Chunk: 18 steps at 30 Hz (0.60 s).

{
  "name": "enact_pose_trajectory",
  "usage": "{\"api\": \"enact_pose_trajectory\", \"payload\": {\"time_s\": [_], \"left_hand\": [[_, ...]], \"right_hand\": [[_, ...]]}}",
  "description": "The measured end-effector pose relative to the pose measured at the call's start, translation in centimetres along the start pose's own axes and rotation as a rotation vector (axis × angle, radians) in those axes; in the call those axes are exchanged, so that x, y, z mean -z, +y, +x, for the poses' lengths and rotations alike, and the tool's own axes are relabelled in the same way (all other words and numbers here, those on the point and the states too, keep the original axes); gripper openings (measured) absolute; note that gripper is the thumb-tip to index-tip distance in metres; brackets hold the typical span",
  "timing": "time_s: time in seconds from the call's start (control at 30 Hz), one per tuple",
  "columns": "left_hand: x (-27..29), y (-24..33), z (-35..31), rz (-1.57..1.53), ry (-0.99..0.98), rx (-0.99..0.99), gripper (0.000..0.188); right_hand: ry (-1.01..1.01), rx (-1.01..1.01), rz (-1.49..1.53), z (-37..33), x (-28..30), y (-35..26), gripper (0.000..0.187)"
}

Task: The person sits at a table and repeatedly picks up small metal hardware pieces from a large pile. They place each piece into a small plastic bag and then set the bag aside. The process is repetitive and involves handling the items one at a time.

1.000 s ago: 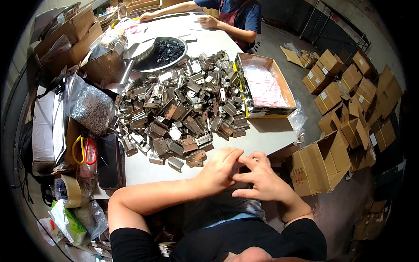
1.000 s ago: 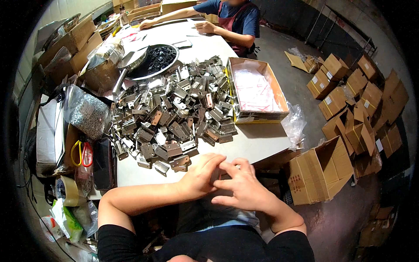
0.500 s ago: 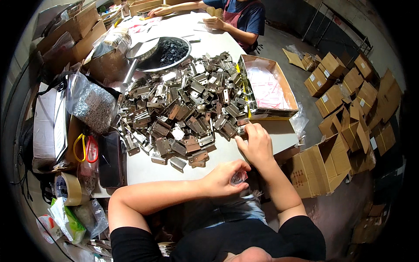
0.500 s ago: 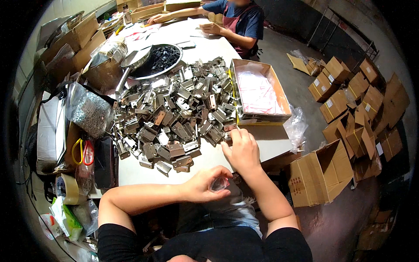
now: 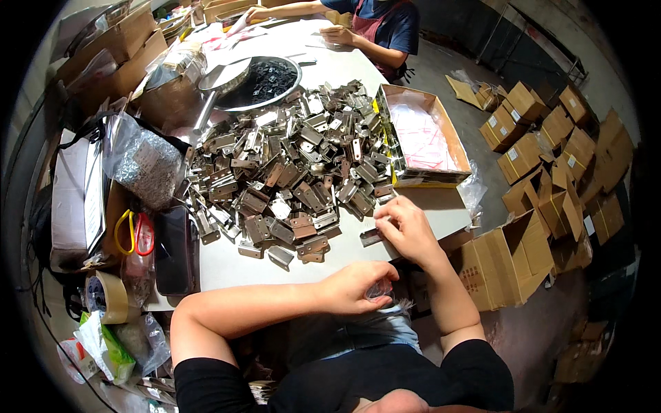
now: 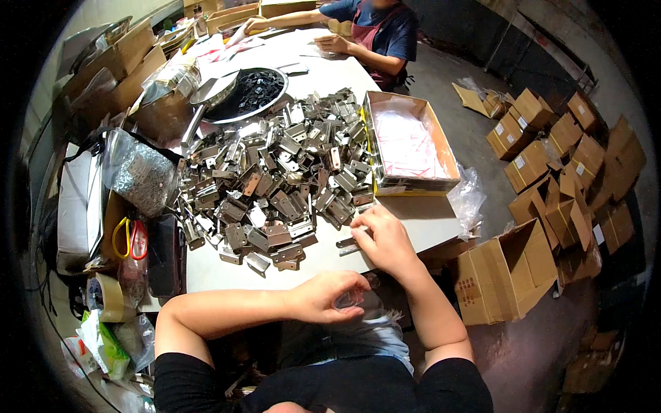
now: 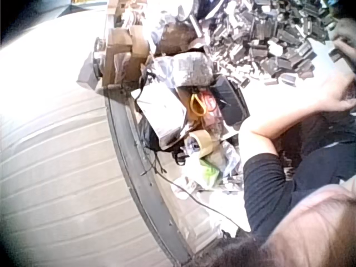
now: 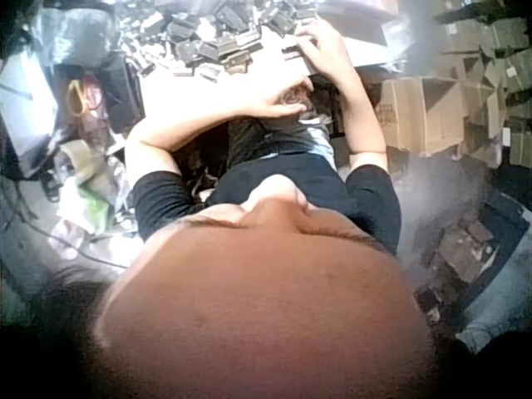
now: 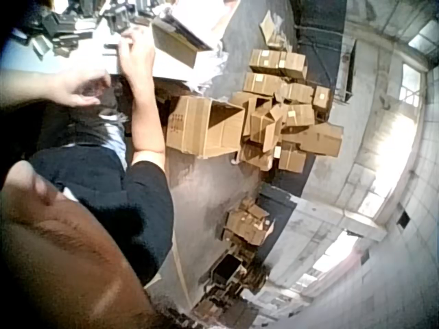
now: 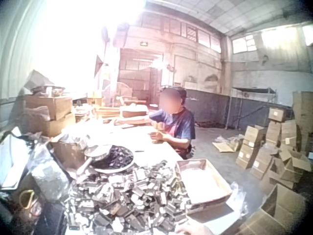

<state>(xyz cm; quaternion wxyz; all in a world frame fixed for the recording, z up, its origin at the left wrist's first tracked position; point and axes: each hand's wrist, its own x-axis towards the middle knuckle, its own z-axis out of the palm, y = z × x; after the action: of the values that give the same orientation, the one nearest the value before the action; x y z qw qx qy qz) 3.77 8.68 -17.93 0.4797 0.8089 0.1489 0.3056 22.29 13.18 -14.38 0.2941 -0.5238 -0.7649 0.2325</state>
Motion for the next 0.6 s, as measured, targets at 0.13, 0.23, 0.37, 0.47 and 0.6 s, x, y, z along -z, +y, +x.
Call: {"api": "enact_pose_trajectory", "payload": {"time_s": [0.13, 0.23, 0.37, 0.47, 0.6], "left_hand": [[-0.1, -0.2, -0.1, 0.040, -0.026, -0.017, 0.037], [0.0, -0.2, -0.2, 0.044, -0.049, -0.018, 0.037], [-0.1, -0.5, -0.1, 0.037, -0.061, -0.017, 0.038], [-0.1, -0.5, -0.2, 0.041, -0.045, -0.026, 0.038], [0.0, -0.3, -0.2, 0.046, -0.056, -0.015, 0.038]], "right_hand": [[0.070, 0.502, -0.290, 3.2, -0.9, 0.4, 0.027], [-0.092, 0.462, -0.314, 4.5, -0.6, 0.4, 0.035], [-0.064, 0.447, -0.318, 4.1, -0.1, 0.8, 0.025], [-0.005, 0.327, -0.218, 2.6, 0.5, 1.9, 0.022], [0.054, 0.024, 0.031, 0.1, 1.1, 3.3, 0.024]]}}
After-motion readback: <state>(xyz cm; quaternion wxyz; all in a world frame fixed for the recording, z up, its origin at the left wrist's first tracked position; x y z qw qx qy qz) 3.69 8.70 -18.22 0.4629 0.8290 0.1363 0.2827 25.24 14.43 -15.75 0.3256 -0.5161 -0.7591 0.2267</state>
